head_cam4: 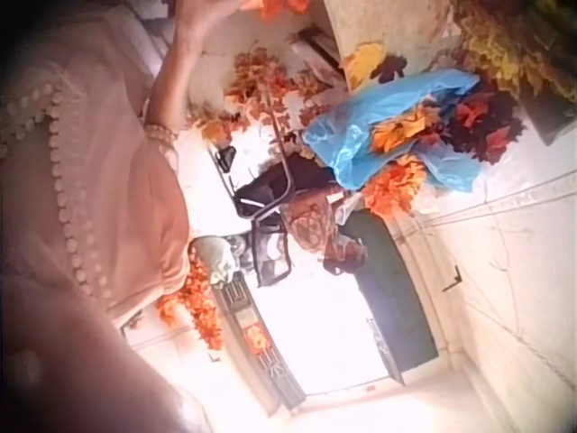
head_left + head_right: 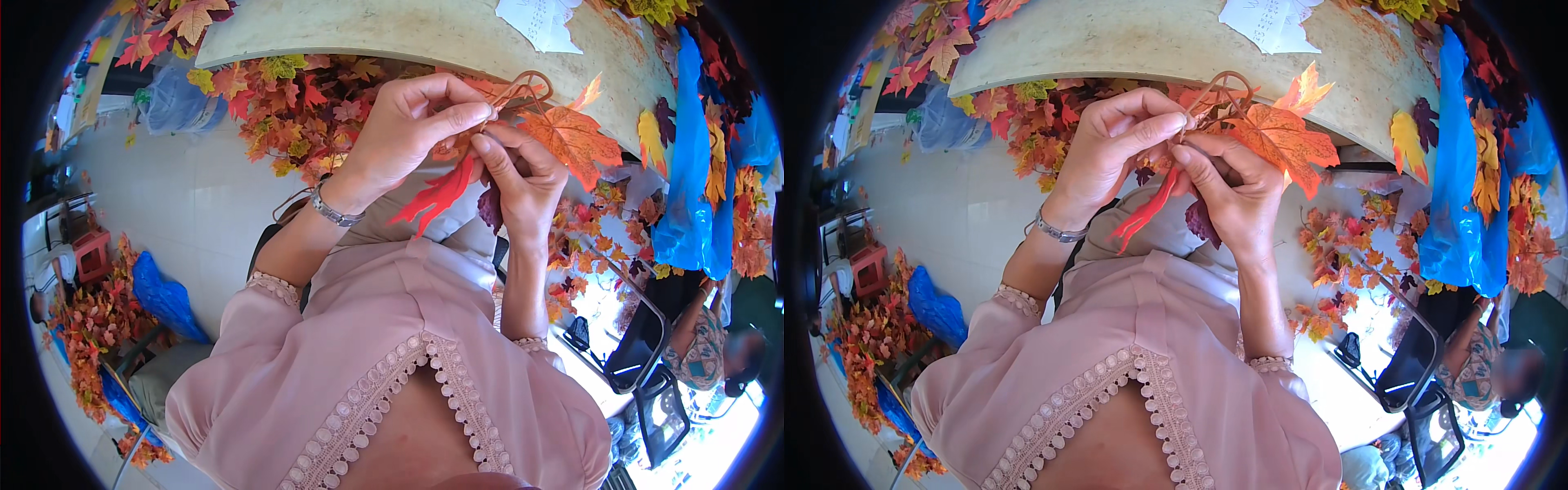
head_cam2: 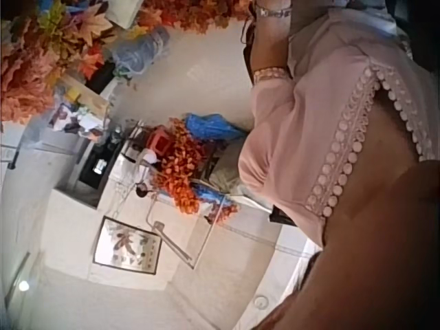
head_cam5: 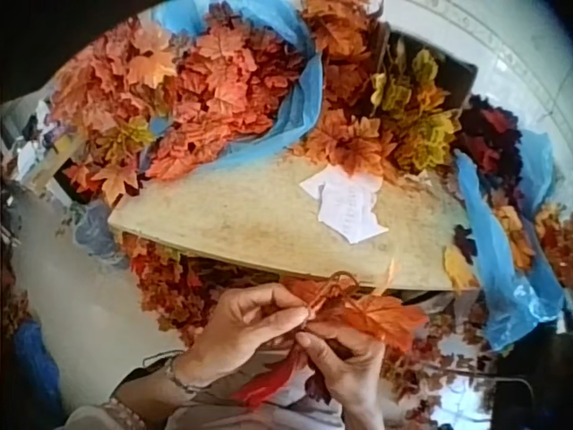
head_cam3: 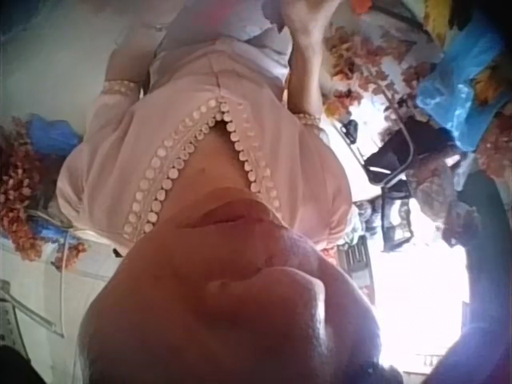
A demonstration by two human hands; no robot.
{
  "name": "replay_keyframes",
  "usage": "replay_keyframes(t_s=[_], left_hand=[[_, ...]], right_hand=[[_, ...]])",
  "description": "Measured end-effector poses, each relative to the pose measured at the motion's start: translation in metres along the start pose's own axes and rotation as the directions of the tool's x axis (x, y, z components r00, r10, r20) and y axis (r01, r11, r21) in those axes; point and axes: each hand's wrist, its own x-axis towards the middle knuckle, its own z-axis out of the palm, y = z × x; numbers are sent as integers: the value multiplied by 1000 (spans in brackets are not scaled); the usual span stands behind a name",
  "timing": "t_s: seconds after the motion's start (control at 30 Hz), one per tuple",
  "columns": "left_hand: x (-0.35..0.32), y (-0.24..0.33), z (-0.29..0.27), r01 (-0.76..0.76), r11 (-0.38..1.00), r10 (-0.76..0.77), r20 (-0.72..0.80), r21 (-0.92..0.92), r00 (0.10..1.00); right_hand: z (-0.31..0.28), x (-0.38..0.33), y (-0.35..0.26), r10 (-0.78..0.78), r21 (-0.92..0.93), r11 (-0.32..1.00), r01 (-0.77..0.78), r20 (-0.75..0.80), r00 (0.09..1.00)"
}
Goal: Assembling artificial maple leaf stems by attaching individual leaves to plastic branches.
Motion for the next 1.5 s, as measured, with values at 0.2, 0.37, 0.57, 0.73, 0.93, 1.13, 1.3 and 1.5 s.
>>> replay_keyframes(t_s=[0.2,0.37,0.57,0.73,0.93,1.13,1.3,1.5], left_hand=[[-1,0,1,1,997,-2,-13,-74,1000],[-3,2,0,76,992,-73,31,-105,997],[-3,2,0,103,981,-97,39,-165,994],[-4,-2,-1,94,987,-89,43,-133,995],[-8,-7,2,29,988,-22,48,-153,999],[-8,3,3,29,998,-21,131,-61,991],[-6,20,7,53,997,-61,136,64,989],[-5,7,0,77,994,-62,188,-74,980]], right_hand=[[5,-2,-1,-10,22,1000,10,-7,1000],[5,-2,0,-25,19,1000,25,-6,1000],[9,-6,7,-69,44,996,74,-103,992],[11,-7,10,-40,97,994,54,-138,990],[3,-7,18,11,217,976,13,-109,994],[-9,-3,8,8,208,978,-12,19,1000],[-12,-3,-4,10,91,996,-19,95,995],[-9,-5,-1,37,165,985,-52,94,995]])
